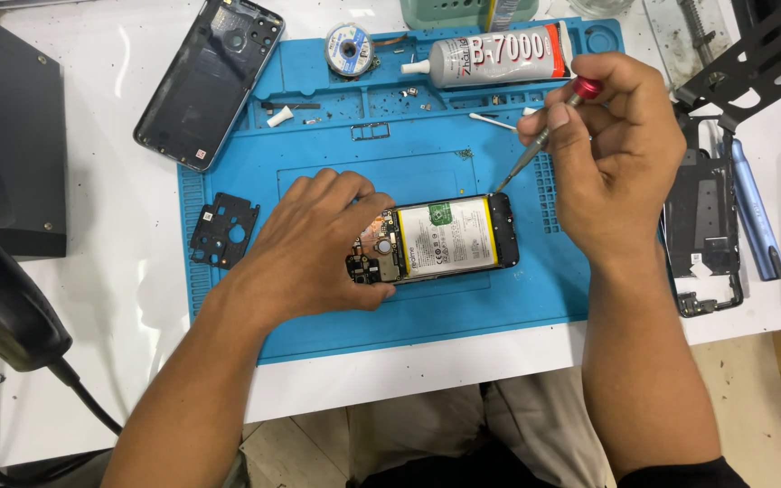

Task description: Repairing a smartphone by removing internal screws and prying off a protective cover

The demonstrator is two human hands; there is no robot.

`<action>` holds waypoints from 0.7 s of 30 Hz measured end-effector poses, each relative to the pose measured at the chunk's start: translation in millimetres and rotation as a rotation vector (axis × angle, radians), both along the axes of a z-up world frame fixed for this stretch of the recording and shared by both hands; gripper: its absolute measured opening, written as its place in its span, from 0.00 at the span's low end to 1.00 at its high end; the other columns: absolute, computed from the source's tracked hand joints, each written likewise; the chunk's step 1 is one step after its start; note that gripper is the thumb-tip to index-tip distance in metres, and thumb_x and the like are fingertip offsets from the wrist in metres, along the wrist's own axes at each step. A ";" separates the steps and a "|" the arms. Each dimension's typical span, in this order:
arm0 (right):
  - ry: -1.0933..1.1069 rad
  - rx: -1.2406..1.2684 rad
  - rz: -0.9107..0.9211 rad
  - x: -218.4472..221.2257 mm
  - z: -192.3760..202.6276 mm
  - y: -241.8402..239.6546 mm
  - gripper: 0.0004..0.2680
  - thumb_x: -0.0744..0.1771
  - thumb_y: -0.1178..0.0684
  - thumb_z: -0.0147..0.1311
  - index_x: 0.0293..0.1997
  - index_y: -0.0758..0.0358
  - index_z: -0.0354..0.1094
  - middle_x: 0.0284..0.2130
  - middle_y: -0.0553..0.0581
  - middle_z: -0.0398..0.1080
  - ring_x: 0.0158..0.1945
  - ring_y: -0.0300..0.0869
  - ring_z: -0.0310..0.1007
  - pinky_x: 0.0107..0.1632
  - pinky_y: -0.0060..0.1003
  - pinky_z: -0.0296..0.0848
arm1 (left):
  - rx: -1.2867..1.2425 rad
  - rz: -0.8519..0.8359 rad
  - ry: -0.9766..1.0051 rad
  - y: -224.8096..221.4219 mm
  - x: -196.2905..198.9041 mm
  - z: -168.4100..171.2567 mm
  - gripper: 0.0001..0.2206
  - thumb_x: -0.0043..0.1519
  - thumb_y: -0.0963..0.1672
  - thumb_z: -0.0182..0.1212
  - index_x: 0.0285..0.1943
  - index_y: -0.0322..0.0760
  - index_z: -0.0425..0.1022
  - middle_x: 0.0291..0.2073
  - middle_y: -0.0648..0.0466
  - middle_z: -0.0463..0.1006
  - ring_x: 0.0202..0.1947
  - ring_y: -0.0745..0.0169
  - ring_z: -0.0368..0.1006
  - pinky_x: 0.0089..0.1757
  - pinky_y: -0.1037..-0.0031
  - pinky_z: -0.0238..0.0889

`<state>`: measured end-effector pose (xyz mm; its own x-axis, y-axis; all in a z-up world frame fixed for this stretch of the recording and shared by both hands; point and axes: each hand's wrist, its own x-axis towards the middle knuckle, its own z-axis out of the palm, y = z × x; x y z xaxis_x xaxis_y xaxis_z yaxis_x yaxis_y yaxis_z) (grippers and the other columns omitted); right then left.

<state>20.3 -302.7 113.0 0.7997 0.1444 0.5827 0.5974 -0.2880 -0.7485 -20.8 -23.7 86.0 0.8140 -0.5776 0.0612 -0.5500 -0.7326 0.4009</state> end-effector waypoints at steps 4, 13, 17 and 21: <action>0.052 0.004 -0.013 -1.8 0.0 2.7 0.07 0.76 0.69 0.46 0.62 0.75 0.56 0.45 0.70 0.66 0.44 0.54 0.79 0.51 0.42 0.83 | -0.002 -0.009 -0.016 0.5 -0.4 -1.3 0.39 0.41 0.57 0.81 0.61 0.43 0.72 0.51 0.51 0.71 0.48 0.50 0.65 0.47 0.58 0.60; 0.044 -0.028 -0.016 -3.2 0.8 3.5 0.07 0.76 0.67 0.47 0.62 0.75 0.55 0.45 0.70 0.65 0.44 0.53 0.79 0.52 0.41 0.82 | -0.014 -0.012 -0.011 0.3 -0.9 2.1 0.37 0.41 0.56 0.81 0.59 0.43 0.72 0.50 0.51 0.71 0.47 0.51 0.65 0.47 0.59 0.60; -0.010 -0.062 0.026 -3.4 1.7 2.9 0.07 0.75 0.68 0.49 0.59 0.77 0.56 0.44 0.72 0.66 0.45 0.54 0.78 0.53 0.43 0.83 | -0.034 -0.022 -0.053 1.3 -0.3 -1.2 0.37 0.41 0.56 0.81 0.58 0.42 0.73 0.48 0.50 0.71 0.46 0.50 0.66 0.45 0.59 0.60; -0.026 -0.163 0.018 -6.3 1.2 -1.2 0.10 0.73 0.69 0.58 0.58 0.75 0.60 0.47 0.72 0.70 0.48 0.51 0.76 0.46 0.36 0.82 | -0.013 -0.011 -0.059 2.4 1.3 -1.8 0.38 0.39 0.57 0.81 0.57 0.43 0.74 0.48 0.50 0.71 0.45 0.49 0.66 0.45 0.58 0.61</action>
